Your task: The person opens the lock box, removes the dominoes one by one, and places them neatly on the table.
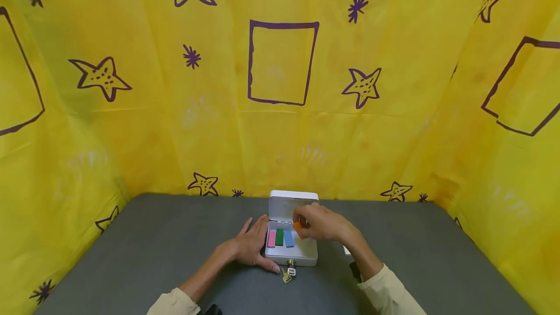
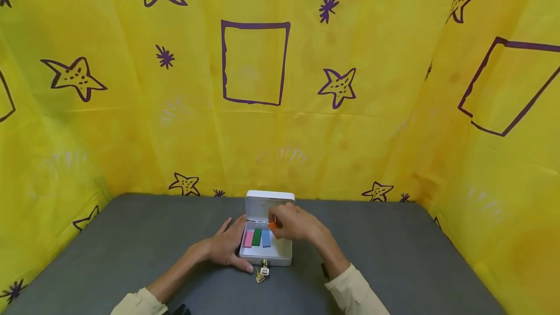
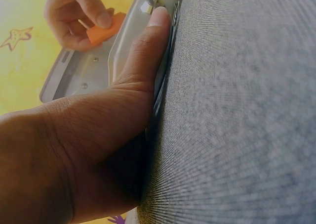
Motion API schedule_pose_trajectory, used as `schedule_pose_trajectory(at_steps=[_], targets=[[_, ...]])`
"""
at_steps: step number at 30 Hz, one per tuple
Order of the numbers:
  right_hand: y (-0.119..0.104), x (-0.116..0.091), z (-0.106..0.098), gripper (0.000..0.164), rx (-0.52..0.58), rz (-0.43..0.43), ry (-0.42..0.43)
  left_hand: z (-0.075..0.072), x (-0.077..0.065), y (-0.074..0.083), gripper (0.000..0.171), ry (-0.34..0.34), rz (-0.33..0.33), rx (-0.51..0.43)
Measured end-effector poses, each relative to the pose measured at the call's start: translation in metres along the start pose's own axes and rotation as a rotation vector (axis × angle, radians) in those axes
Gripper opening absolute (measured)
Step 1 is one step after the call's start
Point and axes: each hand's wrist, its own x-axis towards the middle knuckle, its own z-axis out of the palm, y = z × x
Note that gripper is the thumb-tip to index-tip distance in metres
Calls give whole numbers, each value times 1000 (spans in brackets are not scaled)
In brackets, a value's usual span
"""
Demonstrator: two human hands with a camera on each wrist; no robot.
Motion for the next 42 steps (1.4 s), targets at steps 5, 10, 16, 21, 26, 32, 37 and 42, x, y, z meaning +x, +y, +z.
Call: schedule_pose_trajectory(at_steps=[5,10,16,21,26,32,37,42], targets=[[2,2,-18,11,-8,12,11,-11,10,-3,134,28,10,25],[2,2,-26,14,-13,24,12,-15,13,-5,138,24,18,5],[4,2,-26,14,4,18,0,-18,12,-3,139,4,13,-2],[5,-1,-25,16,20,29,-7,-18,10,-1,137,-22,-8,13],[6,-7,-23,18,86,70,-16,-12,9,-3,136,-29,-17,12],[9,-13,-23,18,113,82,-20,-2,6,-7,141,-18,-2,-32],[13,-20,-30,17,92,64,-16,0,4,-8,143,-10,15,-43],[18,-27,-39,17,106,77,-28,-4,3,-2,136,-32,-17,-11]])
